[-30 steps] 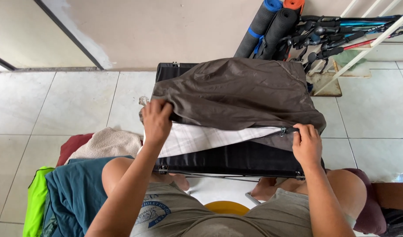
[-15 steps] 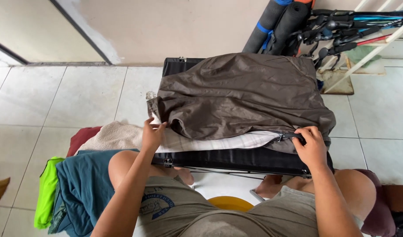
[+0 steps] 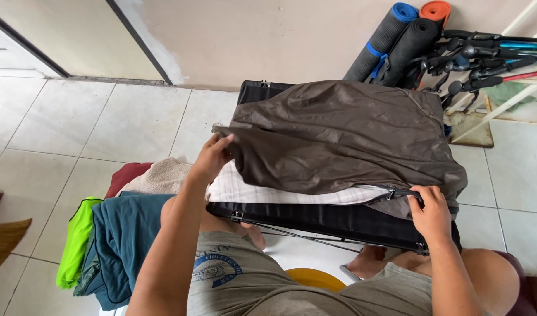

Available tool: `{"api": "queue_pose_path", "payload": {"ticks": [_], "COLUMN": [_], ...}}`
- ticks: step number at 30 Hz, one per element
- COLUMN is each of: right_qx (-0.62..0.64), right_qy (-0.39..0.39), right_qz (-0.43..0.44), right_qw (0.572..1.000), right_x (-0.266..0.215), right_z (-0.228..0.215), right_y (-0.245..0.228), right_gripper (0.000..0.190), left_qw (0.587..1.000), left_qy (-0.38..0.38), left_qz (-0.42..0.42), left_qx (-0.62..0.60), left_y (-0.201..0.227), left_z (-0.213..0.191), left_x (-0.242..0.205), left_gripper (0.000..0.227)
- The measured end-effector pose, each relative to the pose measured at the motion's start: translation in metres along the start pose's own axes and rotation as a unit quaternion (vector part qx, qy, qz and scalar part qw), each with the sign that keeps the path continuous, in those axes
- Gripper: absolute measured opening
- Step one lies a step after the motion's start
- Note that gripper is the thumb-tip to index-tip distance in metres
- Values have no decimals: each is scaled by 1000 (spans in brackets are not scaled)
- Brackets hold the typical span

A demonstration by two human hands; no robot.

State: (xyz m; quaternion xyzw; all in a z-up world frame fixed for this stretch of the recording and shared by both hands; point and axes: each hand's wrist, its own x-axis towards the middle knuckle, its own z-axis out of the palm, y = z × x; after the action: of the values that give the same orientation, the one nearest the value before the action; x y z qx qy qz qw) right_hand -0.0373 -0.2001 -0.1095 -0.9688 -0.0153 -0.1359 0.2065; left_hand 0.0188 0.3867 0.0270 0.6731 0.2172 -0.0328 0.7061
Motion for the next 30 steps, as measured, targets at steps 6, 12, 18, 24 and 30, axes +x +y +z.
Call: {"api": "queue_pose_path", "payload": {"ticks": [6, 12, 18, 24, 30], "right_qx": [3, -1, 4, -38, -98], "right_qy": [-34, -39, 22, 42, -52], "right_qz": [41, 55, 1, -23, -59], "right_qw": [999, 998, 1000, 998, 992], "right_x": [2, 6, -4, 0, -2], "right_z": [3, 6, -1, -13, -13], "right_y": [1, -2, -13, -26, -26], "right_gripper": [25, 25, 21, 23, 57], "left_qw": [967, 811, 992, 789, 685], "left_qy": [-215, -55, 90, 125, -144], "left_qz": [126, 130, -36, 91, 236], "left_qx": [-51, 568, 81, 595, 674], "left_y": [-31, -90, -62, -64, -116], "left_z": [-9, -24, -41, -28, 2], "left_x": [15, 68, 59, -8, -39], "left_gripper": [102, 50, 46, 56, 90]}}
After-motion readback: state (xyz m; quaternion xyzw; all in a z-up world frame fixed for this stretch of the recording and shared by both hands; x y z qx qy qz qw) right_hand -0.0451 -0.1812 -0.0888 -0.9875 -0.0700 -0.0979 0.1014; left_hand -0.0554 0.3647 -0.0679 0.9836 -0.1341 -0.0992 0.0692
